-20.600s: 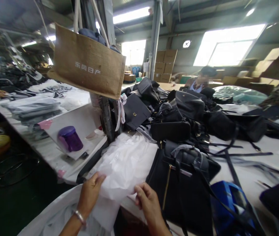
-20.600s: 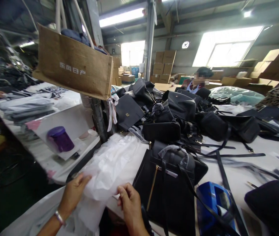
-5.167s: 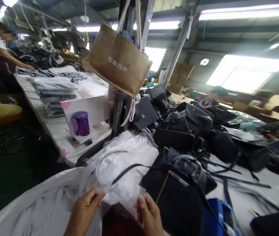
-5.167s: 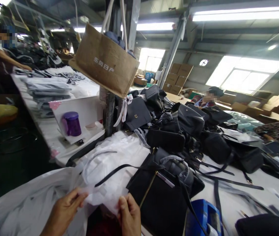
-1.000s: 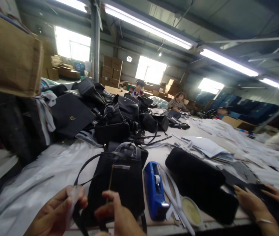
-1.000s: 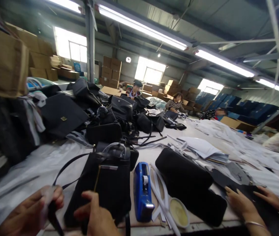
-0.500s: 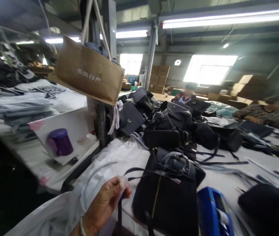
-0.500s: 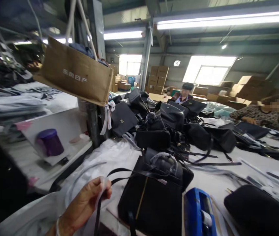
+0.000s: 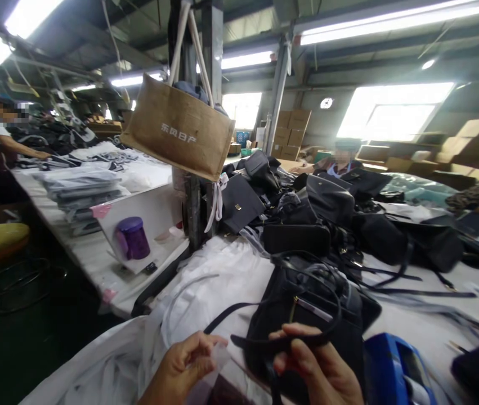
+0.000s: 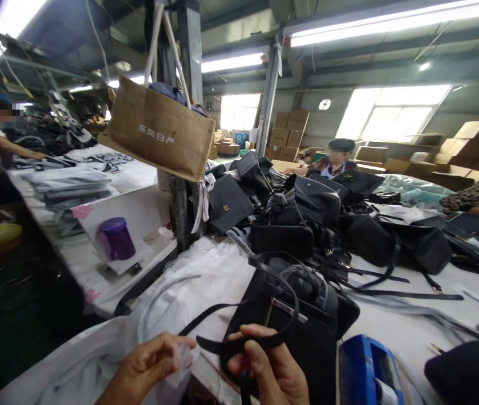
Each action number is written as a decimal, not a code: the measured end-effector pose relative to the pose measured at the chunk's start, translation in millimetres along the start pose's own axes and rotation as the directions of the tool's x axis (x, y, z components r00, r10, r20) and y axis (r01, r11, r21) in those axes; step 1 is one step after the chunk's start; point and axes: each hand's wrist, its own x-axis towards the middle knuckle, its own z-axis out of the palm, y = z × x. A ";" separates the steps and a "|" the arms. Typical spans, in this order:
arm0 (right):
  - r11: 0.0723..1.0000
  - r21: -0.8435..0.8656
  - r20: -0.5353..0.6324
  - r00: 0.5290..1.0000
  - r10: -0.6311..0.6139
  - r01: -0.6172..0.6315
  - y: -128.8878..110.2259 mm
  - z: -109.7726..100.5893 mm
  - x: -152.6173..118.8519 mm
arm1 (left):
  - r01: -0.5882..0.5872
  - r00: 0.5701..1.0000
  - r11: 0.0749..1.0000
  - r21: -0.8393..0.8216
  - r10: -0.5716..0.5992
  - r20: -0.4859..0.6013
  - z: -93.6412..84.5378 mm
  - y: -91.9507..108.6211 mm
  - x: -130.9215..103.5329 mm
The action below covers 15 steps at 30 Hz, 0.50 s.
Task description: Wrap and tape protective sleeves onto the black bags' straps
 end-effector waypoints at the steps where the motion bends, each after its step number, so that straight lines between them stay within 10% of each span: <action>1: 1.000 -0.014 0.021 1.000 0.004 -0.003 2.4 1.3 0.9 | -0.015 1.000 0.999 0.039 0.015 0.004 -0.5 -1.3 -1.5; 15: 0.994 -0.063 0.187 0.977 0.104 -0.094 5.7 -3.3 2.8 | -0.105 0.992 0.941 0.321 0.075 0.105 -8.0 -4.9 -5.0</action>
